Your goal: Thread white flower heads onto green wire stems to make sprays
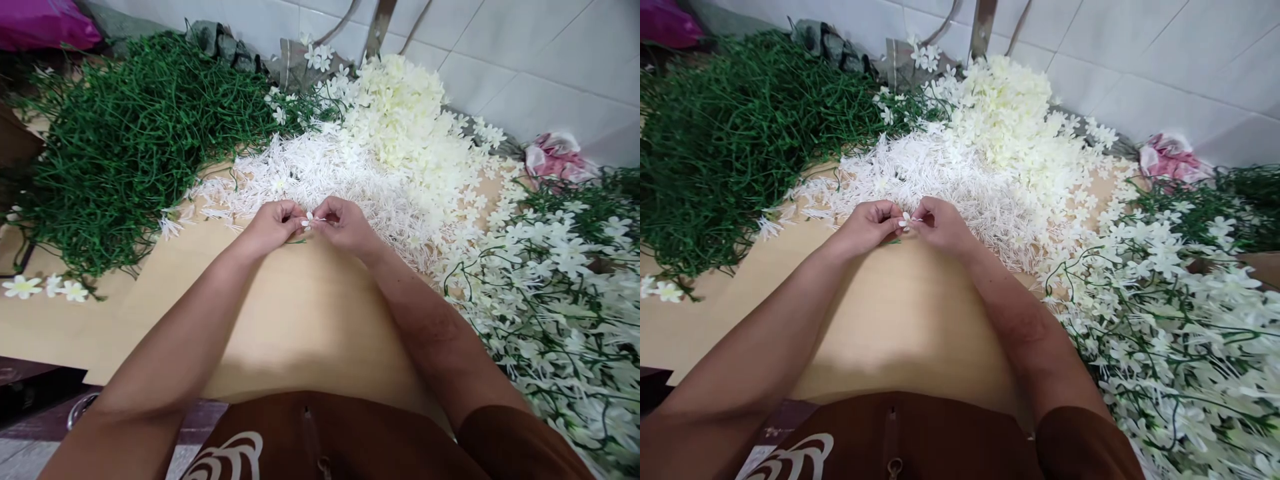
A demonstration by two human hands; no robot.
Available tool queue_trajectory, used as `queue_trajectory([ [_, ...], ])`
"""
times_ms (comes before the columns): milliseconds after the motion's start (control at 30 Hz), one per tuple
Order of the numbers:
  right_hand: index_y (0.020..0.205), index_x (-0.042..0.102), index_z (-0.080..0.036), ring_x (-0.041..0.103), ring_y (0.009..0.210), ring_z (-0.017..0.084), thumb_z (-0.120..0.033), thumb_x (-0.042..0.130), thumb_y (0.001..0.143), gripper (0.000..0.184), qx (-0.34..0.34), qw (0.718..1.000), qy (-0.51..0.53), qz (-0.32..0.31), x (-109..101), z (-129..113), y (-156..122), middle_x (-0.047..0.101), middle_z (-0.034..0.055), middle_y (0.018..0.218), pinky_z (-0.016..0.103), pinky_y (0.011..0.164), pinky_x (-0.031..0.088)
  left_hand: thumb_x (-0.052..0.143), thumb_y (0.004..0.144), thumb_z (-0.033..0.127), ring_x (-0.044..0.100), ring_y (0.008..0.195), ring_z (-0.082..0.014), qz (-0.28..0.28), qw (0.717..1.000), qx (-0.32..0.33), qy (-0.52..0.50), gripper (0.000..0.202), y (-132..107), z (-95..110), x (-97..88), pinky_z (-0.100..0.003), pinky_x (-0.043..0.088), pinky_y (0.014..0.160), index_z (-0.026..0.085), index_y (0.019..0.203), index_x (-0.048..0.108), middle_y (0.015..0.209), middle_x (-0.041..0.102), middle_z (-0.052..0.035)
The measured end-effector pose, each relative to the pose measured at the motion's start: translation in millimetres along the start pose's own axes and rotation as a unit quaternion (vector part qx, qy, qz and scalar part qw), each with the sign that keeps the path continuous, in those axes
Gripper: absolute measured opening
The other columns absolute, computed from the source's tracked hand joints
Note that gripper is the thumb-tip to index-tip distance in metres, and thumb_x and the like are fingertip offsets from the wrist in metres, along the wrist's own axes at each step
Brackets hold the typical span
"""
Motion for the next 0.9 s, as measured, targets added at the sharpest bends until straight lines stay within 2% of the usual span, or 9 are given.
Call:
queue_trajectory([
  [133, 0.067, 0.055, -0.018, 0.054, 0.064, 0.01, -0.055, 0.085, 0.056, 0.048, 0.025, 0.999, 0.042, -0.016, 1, 3, 0, 0.059, -0.0019, 0.069, 0.025, 0.059, 0.044, 0.065, 0.068, 0.016, 0.04, 0.045, -0.0056, -0.01, 1.0, 0.003, 0.013, 0.012, 1, 0, -1.6, -0.019, 0.029, 0.046, 0.014, 0.06, 0.056, 0.049, 0.051, 0.0032],
  [267, 0.067, 0.054, -0.019, 0.056, 0.06, 0.008, -0.051, 0.088, 0.051, 0.05, 0.06, 0.991, 0.113, -0.022, 2, 8, 1, 0.059, -0.0039, 0.065, 0.024, 0.058, 0.047, 0.069, 0.068, 0.021, 0.043, 0.046, -0.0063, -0.024, 1.0, 0.002, -0.012, 0.014, 0, 0, -2.1, -0.02, 0.031, 0.046, 0.014, 0.063, 0.057, 0.049, 0.053, 0.0026],
  [433, 0.066, 0.053, -0.019, 0.064, 0.062, 0.009, -0.051, 0.088, 0.051, 0.05, 0.086, 0.974, 0.21, -0.028, 4, 11, 1, 0.061, -0.0054, 0.063, 0.025, 0.066, 0.055, 0.073, 0.066, 0.026, 0.043, 0.045, -0.0063, -0.034, 0.999, -0.001, -0.038, 0.022, 0, 2, -1.6, -0.02, 0.031, 0.046, 0.015, 0.061, 0.055, 0.049, 0.053, 0.0027],
  [533, 0.067, 0.054, -0.018, 0.062, 0.062, 0.008, -0.049, 0.089, 0.052, 0.049, 0.08, 0.976, 0.2, -0.027, 4, 9, 0, 0.06, -0.0054, 0.064, 0.024, 0.065, 0.053, 0.074, 0.066, 0.025, 0.043, 0.045, -0.0064, -0.033, 0.999, -0.002, -0.04, 0.021, 0, 3, -1.6, -0.02, 0.032, 0.046, 0.015, 0.061, 0.056, 0.048, 0.053, 0.0025],
  [667, 0.065, 0.055, -0.017, 0.054, 0.06, 0.006, -0.043, 0.091, 0.051, 0.046, 0.06, 0.99, 0.128, -0.026, 4, 6, 0, 0.06, -0.0039, 0.067, 0.022, 0.057, 0.044, 0.073, 0.066, 0.024, 0.041, 0.043, -0.0058, -0.047, 0.998, -0.005, -0.034, 0.022, 0, 1, -1.2, -0.019, 0.03, 0.044, 0.015, 0.061, 0.055, 0.046, 0.05, 0.0039],
  [900, 0.064, 0.056, -0.018, 0.051, 0.057, 0.007, -0.044, 0.092, 0.046, 0.048, 0.093, 0.985, 0.126, -0.072, 2, 9, 1, 0.058, -0.0044, 0.063, 0.022, 0.055, 0.04, 0.067, 0.068, 0.014, 0.039, 0.041, -0.0048, -0.069, 0.997, -0.028, -0.023, 0.016, -2, 4, -0.2, -0.019, 0.03, 0.043, 0.015, 0.06, 0.053, 0.045, 0.048, 0.0052],
])
Point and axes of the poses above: each hand's wrist, its own y-axis towards the middle knuckle, its own x-axis out of the palm, z = x × y, the point moved 2 cm from there along y, towards the middle knuckle
